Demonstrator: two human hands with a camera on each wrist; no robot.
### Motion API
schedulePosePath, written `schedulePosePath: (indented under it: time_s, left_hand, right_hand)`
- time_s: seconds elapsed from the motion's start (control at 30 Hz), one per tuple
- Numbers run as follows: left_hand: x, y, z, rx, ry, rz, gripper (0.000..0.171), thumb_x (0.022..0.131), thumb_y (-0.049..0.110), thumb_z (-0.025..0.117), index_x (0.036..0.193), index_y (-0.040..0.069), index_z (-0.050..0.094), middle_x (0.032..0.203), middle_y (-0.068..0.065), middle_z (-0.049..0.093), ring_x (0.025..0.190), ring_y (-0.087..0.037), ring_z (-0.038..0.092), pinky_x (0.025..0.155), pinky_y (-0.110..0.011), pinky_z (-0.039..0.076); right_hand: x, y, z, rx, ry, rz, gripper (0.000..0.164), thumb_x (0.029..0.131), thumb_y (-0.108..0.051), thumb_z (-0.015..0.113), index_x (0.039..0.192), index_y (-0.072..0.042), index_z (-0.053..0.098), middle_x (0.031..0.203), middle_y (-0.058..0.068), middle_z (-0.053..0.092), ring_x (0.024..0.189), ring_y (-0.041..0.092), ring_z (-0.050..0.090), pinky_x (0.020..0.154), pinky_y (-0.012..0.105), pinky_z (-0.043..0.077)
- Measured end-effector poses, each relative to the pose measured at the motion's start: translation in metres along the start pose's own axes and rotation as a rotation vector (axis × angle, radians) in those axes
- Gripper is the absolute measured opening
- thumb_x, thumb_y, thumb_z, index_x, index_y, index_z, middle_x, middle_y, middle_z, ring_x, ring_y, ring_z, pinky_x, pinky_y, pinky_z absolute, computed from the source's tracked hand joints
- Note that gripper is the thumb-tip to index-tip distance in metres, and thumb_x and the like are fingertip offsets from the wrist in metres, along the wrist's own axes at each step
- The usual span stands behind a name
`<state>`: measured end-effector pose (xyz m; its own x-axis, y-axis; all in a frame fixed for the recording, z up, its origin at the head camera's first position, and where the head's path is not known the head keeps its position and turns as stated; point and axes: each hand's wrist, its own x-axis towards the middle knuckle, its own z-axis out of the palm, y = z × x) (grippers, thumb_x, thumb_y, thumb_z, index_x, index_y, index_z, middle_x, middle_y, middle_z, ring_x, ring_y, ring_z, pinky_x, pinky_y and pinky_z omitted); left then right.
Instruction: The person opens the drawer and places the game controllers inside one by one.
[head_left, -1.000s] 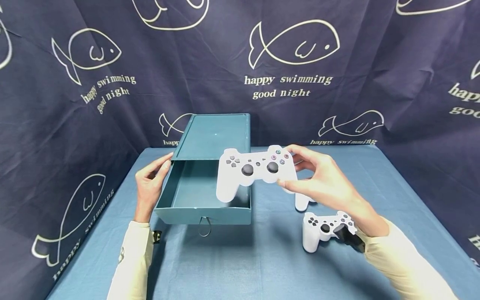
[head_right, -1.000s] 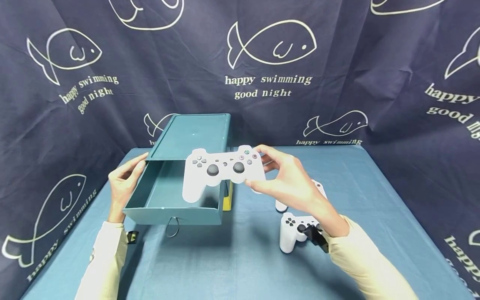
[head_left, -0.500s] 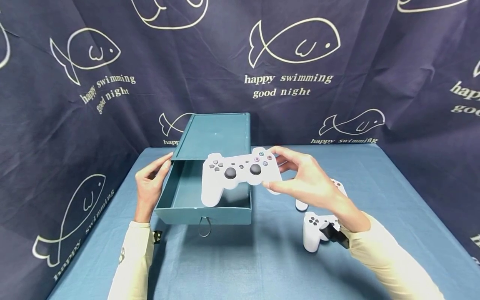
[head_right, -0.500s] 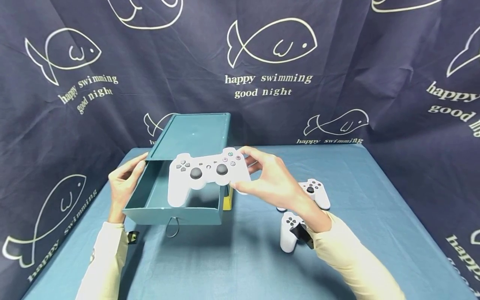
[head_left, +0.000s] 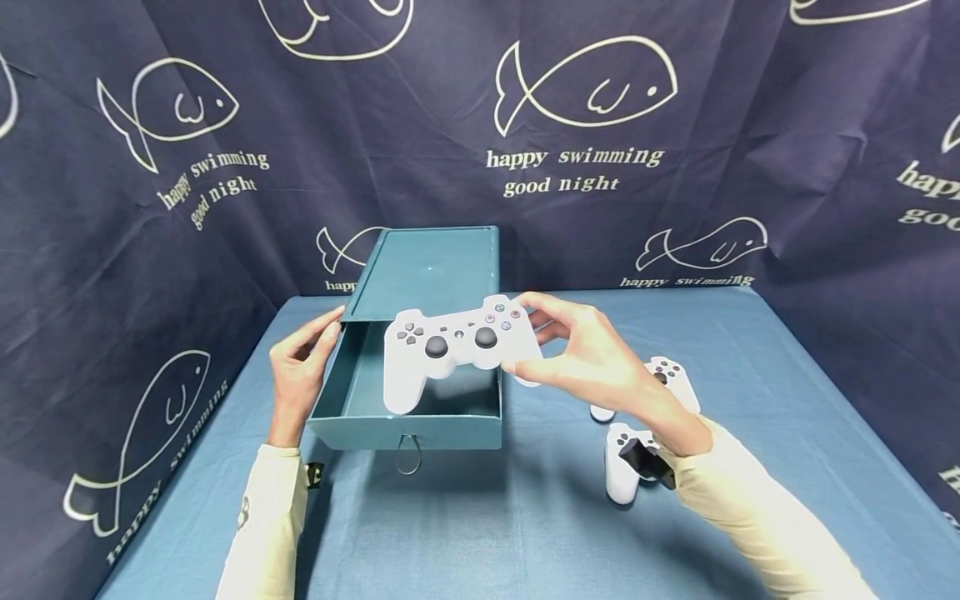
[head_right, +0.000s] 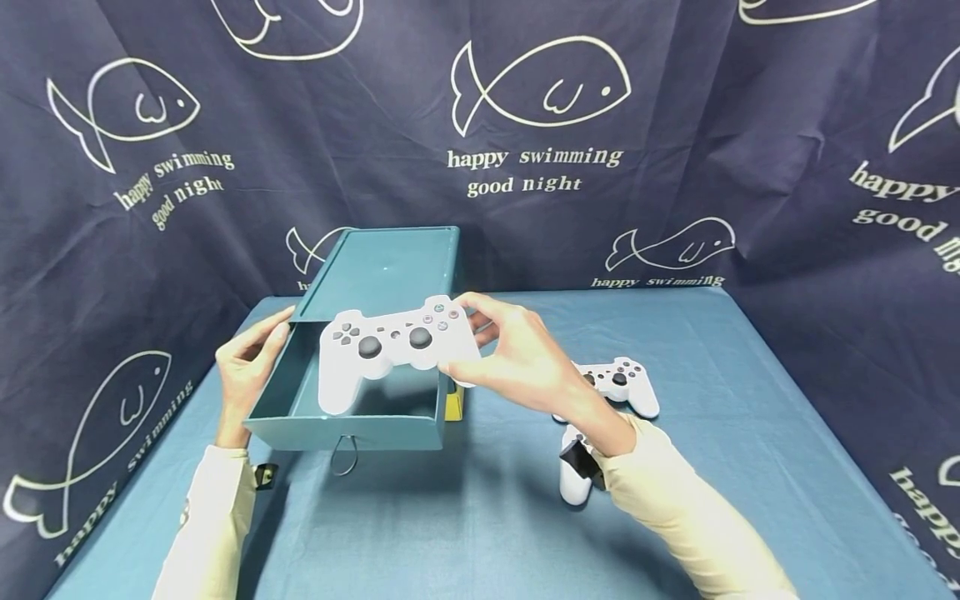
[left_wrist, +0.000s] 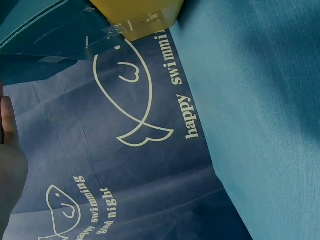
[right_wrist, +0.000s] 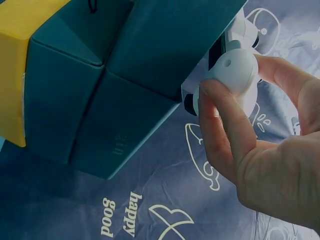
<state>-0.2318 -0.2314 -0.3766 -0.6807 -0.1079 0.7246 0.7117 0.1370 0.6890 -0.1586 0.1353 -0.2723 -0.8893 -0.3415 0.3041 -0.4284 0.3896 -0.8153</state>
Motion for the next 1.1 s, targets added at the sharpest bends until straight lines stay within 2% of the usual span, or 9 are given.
schedulePosePath:
  time_s: [0.1,0.33,0.43,0.6,0.83,1.1]
  left_hand:
    - [0.000,0.000,0.000,0.003,0.001,-0.001,0.028,0.099,0.010,0.071,0.121,-0.009,0.073,0.113,-0.003,0.076,0.094,-0.009,0.070,0.081,-0.021,0.051]
    - [0.000,0.003,0.002,-0.043,0.011,-0.007,0.024,0.097,-0.006,0.066,0.119,-0.012,0.071,0.112,-0.003,0.077,0.092,-0.009,0.070,0.080,-0.021,0.050]
    - [0.000,0.002,0.002,-0.021,0.008,-0.009,0.024,0.097,-0.007,0.066,0.120,-0.012,0.071,0.112,-0.001,0.077,0.092,-0.007,0.070,0.080,-0.020,0.050]
    - [-0.001,0.002,0.003,-0.040,0.015,-0.012,0.024,0.096,-0.010,0.065,0.119,-0.013,0.071,0.111,-0.001,0.077,0.091,-0.007,0.069,0.079,-0.020,0.049]
    - [-0.001,0.003,0.002,-0.021,0.012,-0.013,0.024,0.098,-0.003,0.068,0.120,-0.012,0.071,0.112,-0.001,0.077,0.093,-0.007,0.069,0.080,-0.020,0.049]
    - [-0.002,0.000,0.001,-0.053,0.010,-0.016,0.025,0.097,-0.002,0.069,0.120,-0.013,0.070,0.113,-0.002,0.076,0.093,-0.008,0.069,0.080,-0.020,0.049]
  right_hand:
    - [0.002,-0.001,0.003,-0.024,0.005,0.002,0.055,0.079,-0.011,0.085,0.131,-0.013,0.066,0.105,0.002,0.071,0.088,0.017,0.070,0.075,0.036,0.055]
    - [0.006,-0.004,0.010,-0.066,0.015,-0.006,0.052,0.080,-0.016,0.085,0.129,-0.012,0.068,0.103,0.002,0.072,0.088,0.017,0.070,0.078,0.041,0.053]
    - [0.007,-0.007,0.012,-0.077,0.008,0.004,0.054,0.080,-0.017,0.086,0.130,-0.013,0.068,0.102,0.001,0.072,0.088,0.017,0.070,0.078,0.041,0.053]
    - [0.008,-0.010,0.016,-0.088,-0.004,0.013,0.054,0.079,-0.019,0.086,0.129,-0.015,0.067,0.100,-0.001,0.072,0.088,0.015,0.071,0.078,0.041,0.054]
    - [0.009,-0.015,0.019,-0.099,-0.024,-0.004,0.051,0.079,-0.020,0.085,0.127,-0.016,0.068,0.098,-0.001,0.072,0.087,0.015,0.070,0.077,0.041,0.053]
    - [0.011,-0.019,0.023,-0.106,-0.044,-0.011,0.045,0.078,-0.021,0.082,0.122,-0.018,0.070,0.097,-0.001,0.070,0.087,0.017,0.069,0.074,0.041,0.053]
